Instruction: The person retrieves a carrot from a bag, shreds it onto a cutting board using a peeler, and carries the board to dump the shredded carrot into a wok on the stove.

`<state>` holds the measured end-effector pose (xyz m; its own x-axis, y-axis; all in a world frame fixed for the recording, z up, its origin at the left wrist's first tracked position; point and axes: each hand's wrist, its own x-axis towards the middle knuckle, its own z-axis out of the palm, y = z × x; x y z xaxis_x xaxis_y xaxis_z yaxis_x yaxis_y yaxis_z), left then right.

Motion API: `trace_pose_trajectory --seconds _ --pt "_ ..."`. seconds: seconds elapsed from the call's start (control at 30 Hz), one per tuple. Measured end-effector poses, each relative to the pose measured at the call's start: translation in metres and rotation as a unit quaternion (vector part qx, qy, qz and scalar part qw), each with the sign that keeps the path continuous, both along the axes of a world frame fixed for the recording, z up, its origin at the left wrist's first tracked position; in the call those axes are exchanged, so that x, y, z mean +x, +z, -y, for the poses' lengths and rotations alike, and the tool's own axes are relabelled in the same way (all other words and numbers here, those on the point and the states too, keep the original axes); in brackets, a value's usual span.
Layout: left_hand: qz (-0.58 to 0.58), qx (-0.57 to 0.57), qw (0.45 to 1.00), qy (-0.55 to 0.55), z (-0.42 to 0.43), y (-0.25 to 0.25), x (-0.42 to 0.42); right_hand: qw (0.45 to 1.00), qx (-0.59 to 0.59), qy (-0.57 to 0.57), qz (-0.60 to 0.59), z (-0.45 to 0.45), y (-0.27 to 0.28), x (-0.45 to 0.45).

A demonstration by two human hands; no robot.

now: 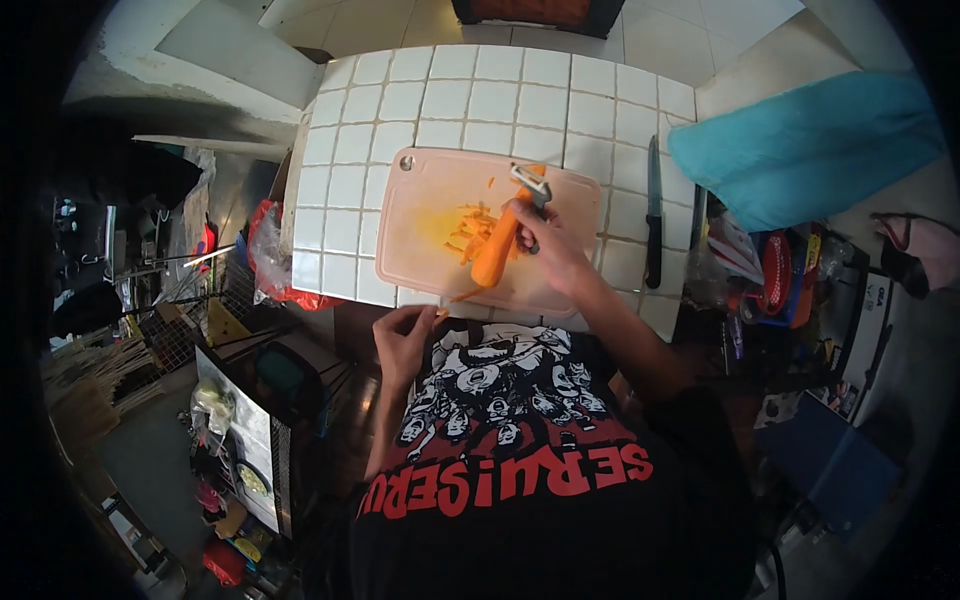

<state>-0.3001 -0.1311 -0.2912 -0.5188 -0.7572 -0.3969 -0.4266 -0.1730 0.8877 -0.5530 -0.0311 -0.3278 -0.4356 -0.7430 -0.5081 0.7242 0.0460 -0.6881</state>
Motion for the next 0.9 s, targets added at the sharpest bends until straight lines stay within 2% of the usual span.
trace_pose_trajectory --seconds 0.1,0.17,0.23,0.3,0.33,0.47,0.53,0.67,0.73,0.9 --pt "-0.009 -0.034 0.999 -0.006 0.019 -0.001 -0.023 1.0 -0.006 -0.021 -0.003 0.003 0.004 -0.009" --pt "0.0 -0.06 0.994 -0.091 0.029 -0.016 -0.036 0.998 0.01 -0.046 -0.033 0.002 0.007 -0.017" --pt "-0.037 -0.06 0.994 -0.084 0.025 -0.017 -0.048 0.997 0.015 -0.053 -0.059 0.0 0.009 -0.024" --pt "0.026 -0.268 0.95 -0.158 0.022 -0.01 -0.054 0.995 0.02 -0.061 -0.083 -0.004 0.011 -0.029" --pt "0.046 -0.287 0.947 -0.14 0.019 -0.015 -0.052 0.994 0.02 -0.062 -0.092 -0.007 0.012 -0.031" --pt "0.082 -0.241 0.951 -0.173 0.012 -0.032 -0.041 0.994 0.028 -0.073 -0.08 -0.018 0.008 -0.034" --pt "0.034 -0.223 0.953 -0.202 0.009 -0.031 -0.04 0.994 0.039 -0.067 -0.082 -0.022 0.007 -0.032" --pt "-0.004 -0.255 0.93 -0.266 0.013 -0.023 -0.036 0.994 0.046 -0.047 -0.086 -0.025 0.008 -0.022" --pt "-0.012 -0.334 0.891 -0.306 0.015 -0.027 -0.035 0.995 0.047 -0.043 -0.08 -0.025 0.008 -0.017" --pt "-0.015 -0.276 0.899 -0.34 0.021 -0.029 -0.039 0.997 0.047 -0.026 -0.059 -0.021 0.01 -0.005"
